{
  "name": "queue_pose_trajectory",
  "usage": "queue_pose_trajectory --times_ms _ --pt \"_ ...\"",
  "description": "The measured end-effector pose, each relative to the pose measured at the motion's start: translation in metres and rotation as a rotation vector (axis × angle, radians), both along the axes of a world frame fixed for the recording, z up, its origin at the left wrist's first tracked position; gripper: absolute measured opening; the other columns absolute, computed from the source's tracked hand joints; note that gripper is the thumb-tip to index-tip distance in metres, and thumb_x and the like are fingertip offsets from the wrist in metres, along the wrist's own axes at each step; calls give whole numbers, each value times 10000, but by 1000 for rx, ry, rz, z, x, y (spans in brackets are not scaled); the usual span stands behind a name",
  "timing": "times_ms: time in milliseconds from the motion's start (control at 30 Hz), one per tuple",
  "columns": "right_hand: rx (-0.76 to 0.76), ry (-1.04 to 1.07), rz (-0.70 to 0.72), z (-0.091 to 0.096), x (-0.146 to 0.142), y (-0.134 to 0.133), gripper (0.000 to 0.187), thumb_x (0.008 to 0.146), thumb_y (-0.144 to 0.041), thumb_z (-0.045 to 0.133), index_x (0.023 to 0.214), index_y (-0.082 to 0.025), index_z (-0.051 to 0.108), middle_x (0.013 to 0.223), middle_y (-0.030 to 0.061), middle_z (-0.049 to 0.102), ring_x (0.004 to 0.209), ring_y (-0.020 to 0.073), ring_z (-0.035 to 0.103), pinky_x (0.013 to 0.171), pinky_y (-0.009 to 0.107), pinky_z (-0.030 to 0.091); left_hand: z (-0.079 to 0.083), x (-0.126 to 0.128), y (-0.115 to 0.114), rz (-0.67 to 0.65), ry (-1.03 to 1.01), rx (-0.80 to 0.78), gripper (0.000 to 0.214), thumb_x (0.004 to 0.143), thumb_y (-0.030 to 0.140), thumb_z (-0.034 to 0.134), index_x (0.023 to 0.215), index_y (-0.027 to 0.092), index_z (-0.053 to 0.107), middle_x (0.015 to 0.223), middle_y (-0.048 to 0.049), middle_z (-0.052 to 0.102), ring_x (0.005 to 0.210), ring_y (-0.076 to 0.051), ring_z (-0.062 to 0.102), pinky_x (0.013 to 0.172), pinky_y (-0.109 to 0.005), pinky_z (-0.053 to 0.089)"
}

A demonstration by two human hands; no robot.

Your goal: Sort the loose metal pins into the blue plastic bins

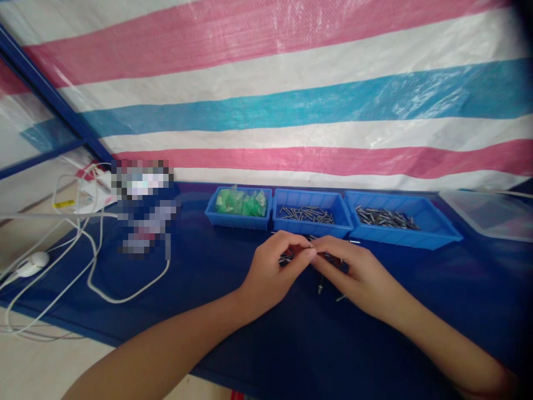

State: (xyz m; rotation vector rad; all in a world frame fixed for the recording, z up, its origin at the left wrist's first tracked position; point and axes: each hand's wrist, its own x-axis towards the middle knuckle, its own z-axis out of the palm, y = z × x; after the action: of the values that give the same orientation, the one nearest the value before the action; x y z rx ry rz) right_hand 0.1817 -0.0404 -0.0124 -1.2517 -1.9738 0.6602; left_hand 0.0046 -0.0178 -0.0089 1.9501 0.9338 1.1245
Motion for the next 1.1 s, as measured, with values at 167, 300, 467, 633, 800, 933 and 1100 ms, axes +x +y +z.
queue_pose_trajectory --times_ms 167,300,467,633,800,933,1100 --pt "51 37 -43 -3 -3 -3 188 911 -356 510 922 -222 641 907 41 664 831 167 629 744 289 494 -3 0 1 -9 -30 64 82 878 241 584 872 168 621 864 -26 646 775 -124 587 729 -240 469" --pt "108 54 -110 -4 0 -4 138 890 -322 548 946 -228 631 913 31 659 807 155 615 729 285 486 -2 -2 3 -7 -35 102 77 888 231 568 887 168 611 873 -30 637 777 -122 580 724 -239 466" --pt "148 86 -164 -2 4 -4 101 874 -299 576 934 -227 613 900 22 644 748 139 591 682 272 475 -5 -3 6 -8 -7 92 68 893 219 552 913 174 600 900 -32 620 795 -125 576 728 -241 464" --pt "204 22 -198 6 4 -8 90 887 -289 557 931 -225 602 888 16 628 725 131 574 671 262 458 -9 -1 7 -20 29 -2 100 908 254 537 924 170 588 896 -26 604 790 -122 565 715 -232 457" --pt "240 -98 -232 12 13 -7 158 901 -349 520 878 -221 609 824 12 634 718 147 579 679 272 442 -8 -2 6 -30 116 -9 145 927 279 502 968 172 590 877 -27 623 801 -135 576 744 -256 458" --pt "286 -185 -567 19 45 4 261 858 -460 518 869 -227 635 831 25 671 705 179 598 664 301 436 -9 -3 6 -62 247 102 192 904 264 532 1063 169 585 953 -49 649 914 -175 581 853 -316 441" --pt "229 -421 -868 12 98 25 285 861 -478 448 857 -251 620 805 71 673 724 251 612 627 357 383 -9 -4 3 -88 471 238 178 897 284 542 1007 201 654 1049 -59 651 1031 -220 526 883 -363 404"
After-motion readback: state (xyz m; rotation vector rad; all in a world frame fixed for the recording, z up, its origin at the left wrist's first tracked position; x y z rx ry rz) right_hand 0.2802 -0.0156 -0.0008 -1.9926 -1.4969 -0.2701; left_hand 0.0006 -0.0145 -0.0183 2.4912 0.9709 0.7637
